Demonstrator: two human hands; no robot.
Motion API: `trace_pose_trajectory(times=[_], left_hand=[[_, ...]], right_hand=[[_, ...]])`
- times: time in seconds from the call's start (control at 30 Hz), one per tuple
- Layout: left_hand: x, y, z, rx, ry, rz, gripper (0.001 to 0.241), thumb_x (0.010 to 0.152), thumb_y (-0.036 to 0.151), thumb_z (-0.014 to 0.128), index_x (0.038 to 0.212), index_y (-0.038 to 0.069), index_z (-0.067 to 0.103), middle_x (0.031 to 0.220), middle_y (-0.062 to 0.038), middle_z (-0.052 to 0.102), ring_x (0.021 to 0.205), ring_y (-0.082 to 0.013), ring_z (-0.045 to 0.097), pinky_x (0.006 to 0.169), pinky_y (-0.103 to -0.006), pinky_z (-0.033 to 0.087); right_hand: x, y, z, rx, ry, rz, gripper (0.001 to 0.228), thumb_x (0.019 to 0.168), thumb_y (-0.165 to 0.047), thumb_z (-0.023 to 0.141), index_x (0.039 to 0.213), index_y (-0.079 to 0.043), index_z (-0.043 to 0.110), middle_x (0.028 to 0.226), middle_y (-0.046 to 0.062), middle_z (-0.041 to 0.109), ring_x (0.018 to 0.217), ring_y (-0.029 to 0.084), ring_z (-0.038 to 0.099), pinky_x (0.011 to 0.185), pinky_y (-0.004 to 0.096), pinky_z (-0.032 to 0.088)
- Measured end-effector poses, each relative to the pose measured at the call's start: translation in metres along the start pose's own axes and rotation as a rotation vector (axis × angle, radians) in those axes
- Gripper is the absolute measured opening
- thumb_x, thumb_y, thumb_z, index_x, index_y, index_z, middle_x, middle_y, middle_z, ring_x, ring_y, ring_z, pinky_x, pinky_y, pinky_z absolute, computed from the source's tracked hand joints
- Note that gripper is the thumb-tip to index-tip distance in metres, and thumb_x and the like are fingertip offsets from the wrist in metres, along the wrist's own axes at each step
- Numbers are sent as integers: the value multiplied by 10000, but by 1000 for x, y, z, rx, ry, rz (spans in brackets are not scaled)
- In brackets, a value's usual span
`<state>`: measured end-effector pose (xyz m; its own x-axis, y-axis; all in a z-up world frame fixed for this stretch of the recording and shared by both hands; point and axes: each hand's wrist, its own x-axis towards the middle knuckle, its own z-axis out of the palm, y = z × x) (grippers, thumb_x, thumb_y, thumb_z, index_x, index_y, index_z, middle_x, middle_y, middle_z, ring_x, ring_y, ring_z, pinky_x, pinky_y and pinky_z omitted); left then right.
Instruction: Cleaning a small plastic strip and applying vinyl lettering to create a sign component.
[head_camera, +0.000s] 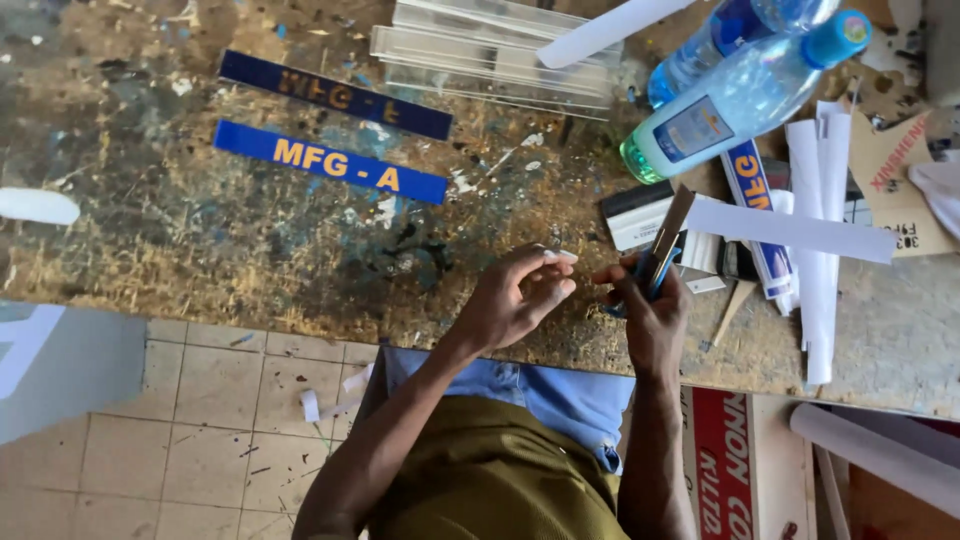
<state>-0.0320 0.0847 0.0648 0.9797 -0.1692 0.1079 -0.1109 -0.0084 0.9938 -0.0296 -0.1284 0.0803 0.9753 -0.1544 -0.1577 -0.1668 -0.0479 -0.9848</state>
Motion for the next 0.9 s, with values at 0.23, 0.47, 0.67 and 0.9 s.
trace_pose_trajectory(times=[0.23,0.47,0.67,0.9], left_hand=[[-20,8,-14,-39,-24,46,234,1160,162,692,1318,1,752,1186,-216,777,1161,-400,799,984,-513,638],[-27,5,-25,46,-93,58,224,1128,111,681,1299,0,774,1177,-240,810,1162,-449,805,943,-519,679],[-17,9,-23,65,-131,-47,251,1087,18,633,1287,-2,783,1177,-225,830,1181,-395,827,951,-478,682],[-3,11,-19,97,-225,-83,230,1147,81,632,1314,33,783,1176,-198,810,1155,-380,828,978,-503,677]], right_hand=[[-21,0,23,-66,-76,-35,173,1086,-122,813,1177,-31,697,907,176,835,674,166,745,654,237,535],[-36,0,22,-56,-110,-49,231,1072,-134,858,1172,17,713,884,198,817,636,177,721,650,252,563],[-28,32,-2,11,23,47,267,1011,-132,911,1165,33,768,855,180,822,621,174,735,632,271,592],[-14,34,-5,125,130,18,233,1019,-91,875,1164,43,752,841,203,819,628,187,756,653,305,636]])
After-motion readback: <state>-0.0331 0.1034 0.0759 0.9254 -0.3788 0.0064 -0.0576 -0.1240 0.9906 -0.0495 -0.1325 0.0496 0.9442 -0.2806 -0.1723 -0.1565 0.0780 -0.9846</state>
